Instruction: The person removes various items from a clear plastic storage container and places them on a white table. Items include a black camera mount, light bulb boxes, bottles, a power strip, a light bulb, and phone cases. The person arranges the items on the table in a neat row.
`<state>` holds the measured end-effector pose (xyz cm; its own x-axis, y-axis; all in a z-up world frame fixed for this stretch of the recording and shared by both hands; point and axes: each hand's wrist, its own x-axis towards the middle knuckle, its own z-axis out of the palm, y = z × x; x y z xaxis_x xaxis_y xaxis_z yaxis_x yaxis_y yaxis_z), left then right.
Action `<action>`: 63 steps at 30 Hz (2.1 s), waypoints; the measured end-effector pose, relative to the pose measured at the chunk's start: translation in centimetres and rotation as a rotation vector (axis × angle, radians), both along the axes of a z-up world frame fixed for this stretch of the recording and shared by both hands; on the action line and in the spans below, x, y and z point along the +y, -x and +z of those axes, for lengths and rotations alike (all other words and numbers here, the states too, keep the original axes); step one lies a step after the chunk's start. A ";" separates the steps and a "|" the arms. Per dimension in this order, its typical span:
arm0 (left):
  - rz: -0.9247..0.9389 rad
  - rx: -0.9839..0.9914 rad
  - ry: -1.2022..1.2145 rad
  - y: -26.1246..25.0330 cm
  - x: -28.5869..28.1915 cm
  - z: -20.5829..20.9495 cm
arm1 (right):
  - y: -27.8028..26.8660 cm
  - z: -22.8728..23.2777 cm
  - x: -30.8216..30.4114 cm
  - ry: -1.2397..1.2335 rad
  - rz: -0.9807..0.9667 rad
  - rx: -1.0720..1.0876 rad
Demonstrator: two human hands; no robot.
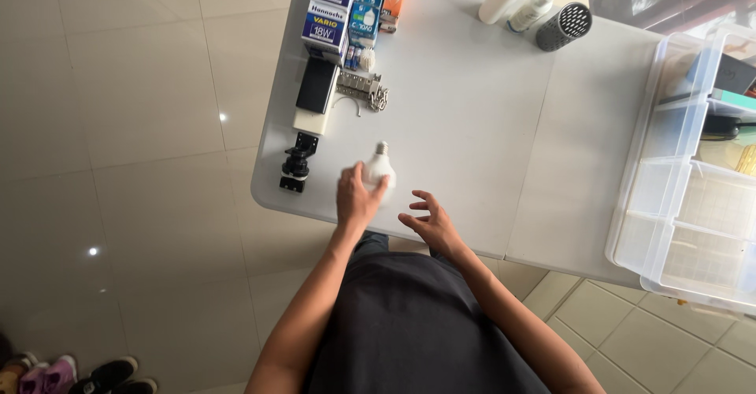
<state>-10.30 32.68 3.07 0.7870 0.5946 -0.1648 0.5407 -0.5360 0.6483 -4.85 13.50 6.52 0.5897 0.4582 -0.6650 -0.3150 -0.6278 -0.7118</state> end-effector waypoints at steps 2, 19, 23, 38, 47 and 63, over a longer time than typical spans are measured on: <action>0.015 0.073 -0.079 -0.5 1.3 -0.1 | 0.0 -0.2 0.5 0.033 0.031 0.001; 0.029 0.136 -0.517 -6.7 8.3 -2.8 | -0.5 -1.4 3.3 0.127 0.171 -0.024; 0.025 0.157 -0.504 -6.3 8.5 -2.1 | -0.4 -1.5 2.9 0.149 0.190 -0.016; 0.006 0.099 -0.495 -2.3 7.0 -1.8 | 0.1 -1.7 0.8 0.130 0.097 -0.033; -0.031 0.141 -0.452 -2.6 7.2 -2.4 | 0.4 -2.6 -2.0 0.108 -0.010 -0.021; -0.275 -0.383 -0.408 -2.7 -0.7 1.2 | -0.6 -2.2 -10.2 0.122 -0.278 -0.019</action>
